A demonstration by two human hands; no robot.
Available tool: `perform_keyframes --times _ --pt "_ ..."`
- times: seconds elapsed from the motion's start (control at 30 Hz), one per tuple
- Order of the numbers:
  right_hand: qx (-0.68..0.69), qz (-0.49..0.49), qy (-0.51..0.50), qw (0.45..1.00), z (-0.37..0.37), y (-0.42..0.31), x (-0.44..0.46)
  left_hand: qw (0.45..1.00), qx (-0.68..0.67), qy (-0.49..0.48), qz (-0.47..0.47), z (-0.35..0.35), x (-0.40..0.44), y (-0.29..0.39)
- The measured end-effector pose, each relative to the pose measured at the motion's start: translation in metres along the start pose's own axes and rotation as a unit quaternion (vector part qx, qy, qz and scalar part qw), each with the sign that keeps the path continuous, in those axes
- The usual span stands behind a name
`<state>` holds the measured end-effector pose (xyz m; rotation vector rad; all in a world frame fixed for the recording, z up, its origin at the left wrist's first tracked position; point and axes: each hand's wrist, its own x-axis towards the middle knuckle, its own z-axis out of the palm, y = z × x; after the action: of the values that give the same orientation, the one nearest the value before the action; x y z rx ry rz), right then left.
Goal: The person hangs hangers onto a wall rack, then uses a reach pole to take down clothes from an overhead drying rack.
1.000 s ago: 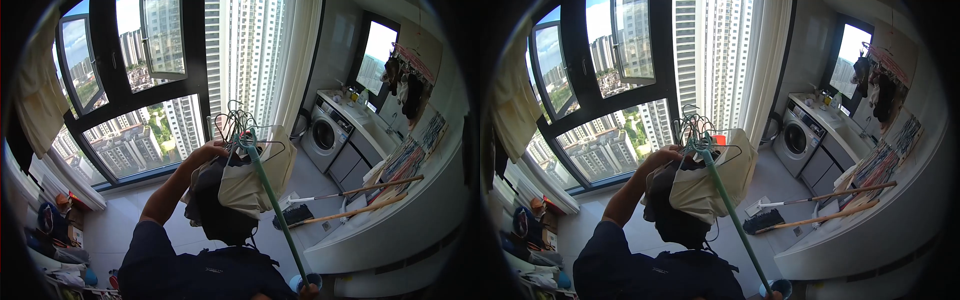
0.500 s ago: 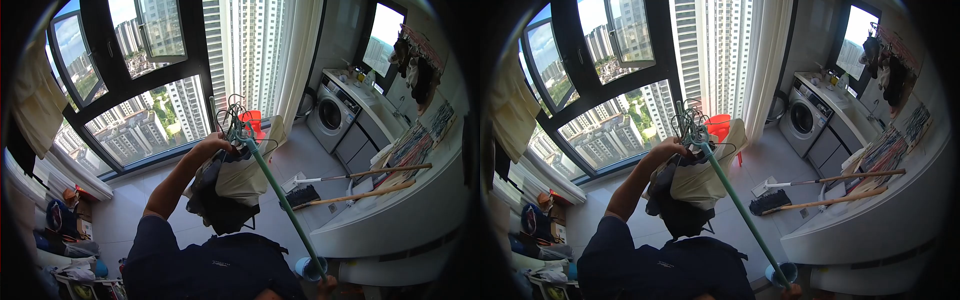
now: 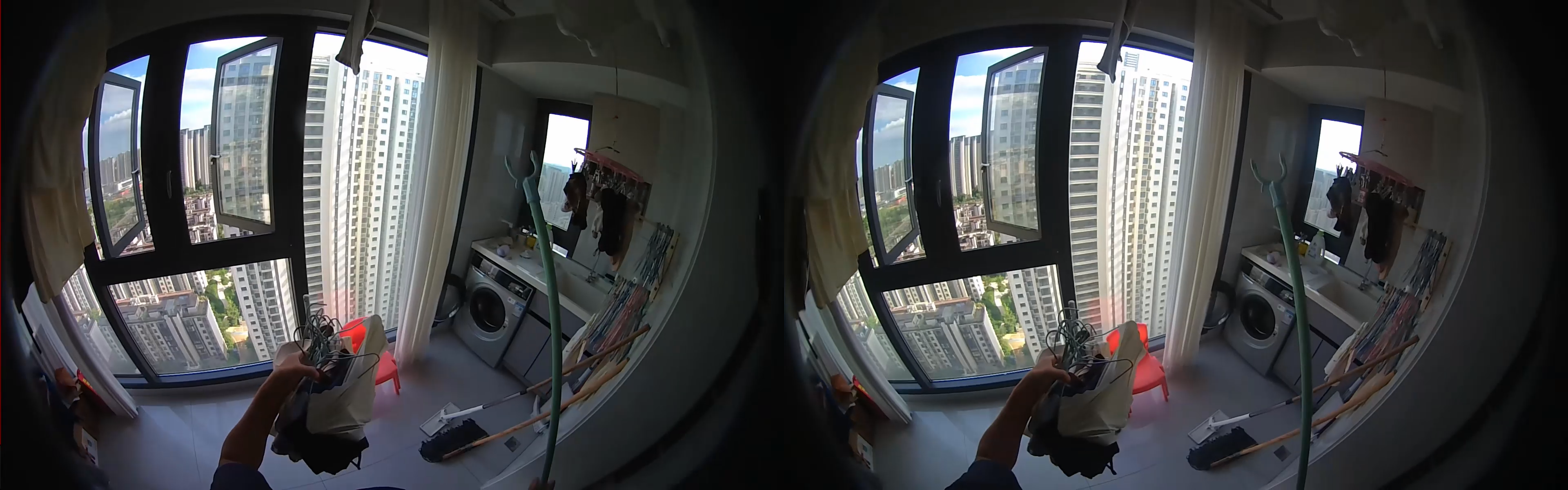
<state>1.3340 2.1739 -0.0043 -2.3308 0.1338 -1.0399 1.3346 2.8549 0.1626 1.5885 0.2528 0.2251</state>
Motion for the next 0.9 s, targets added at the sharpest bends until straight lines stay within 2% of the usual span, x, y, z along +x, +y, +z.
perform_keyframes --times 0.03,0.07,0.1,0.17,0.27,0.33,0.4,0.43,0.5,0.53,0.6,0.67,0.9 --pt "0.054 0.003 -0.023 0.998 0.004 -0.014 0.022 1.0 0.013 -0.003 0.002 -0.007 0.011 -0.022" --pt "0.053 -0.007 -0.028 0.998 0.008 -0.026 0.046 1.0 -0.017 -0.021 0.005 0.005 0.004 -0.012" --pt "0.157 0.032 -0.029 0.987 -0.023 -0.11 0.085 0.998 -0.048 -0.037 0.008 0.016 -0.02 0.007" --pt "0.168 -0.07 0.01 0.983 -0.025 -0.136 0.138 0.999 -0.034 -0.032 -0.023 0.026 -0.044 0.026" --pt "0.199 -0.111 0.063 0.972 -0.037 -0.182 0.223 0.996 -0.084 -0.003 -0.03 0.028 -0.06 0.001" --pt "0.225 -0.053 0.04 0.972 -0.052 -0.215 0.279 0.995 -0.098 0.003 -0.028 0.027 -0.07 -0.018" --pt "0.226 -0.073 0.078 0.968 -0.051 -0.23 0.34 0.994 -0.102 0.018 -0.032 0.03 -0.08 -0.031" --pt "0.224 -0.123 0.115 0.96 -0.042 -0.229 0.378 0.994 -0.101 0.028 -0.036 0.03 -0.085 -0.037" --pt "0.284 -0.14 0.106 0.943 -0.053 -0.258 0.427 0.993 -0.097 0.051 -0.041 0.029 -0.097 -0.05" --pt "0.344 -0.106 0.061 0.931 -0.066 -0.283 0.442 0.992 -0.095 0.066 -0.044 0.028 -0.103 -0.056" --pt "0.337 -0.131 0.043 0.931 -0.081 -0.313 0.473 0.991 -0.085 0.095 -0.048 0.023 -0.115 -0.069" --pt "0.394 -0.095 0.026 0.914 -0.086 -0.338 0.498 0.988 -0.074 0.126 -0.051 0.017 -0.128 -0.082" --pt "0.332 -0.094 0.08 0.935 -0.086 -0.384 0.541 0.971 0.001 0.233 -0.059 -0.016 -0.173 -0.142"
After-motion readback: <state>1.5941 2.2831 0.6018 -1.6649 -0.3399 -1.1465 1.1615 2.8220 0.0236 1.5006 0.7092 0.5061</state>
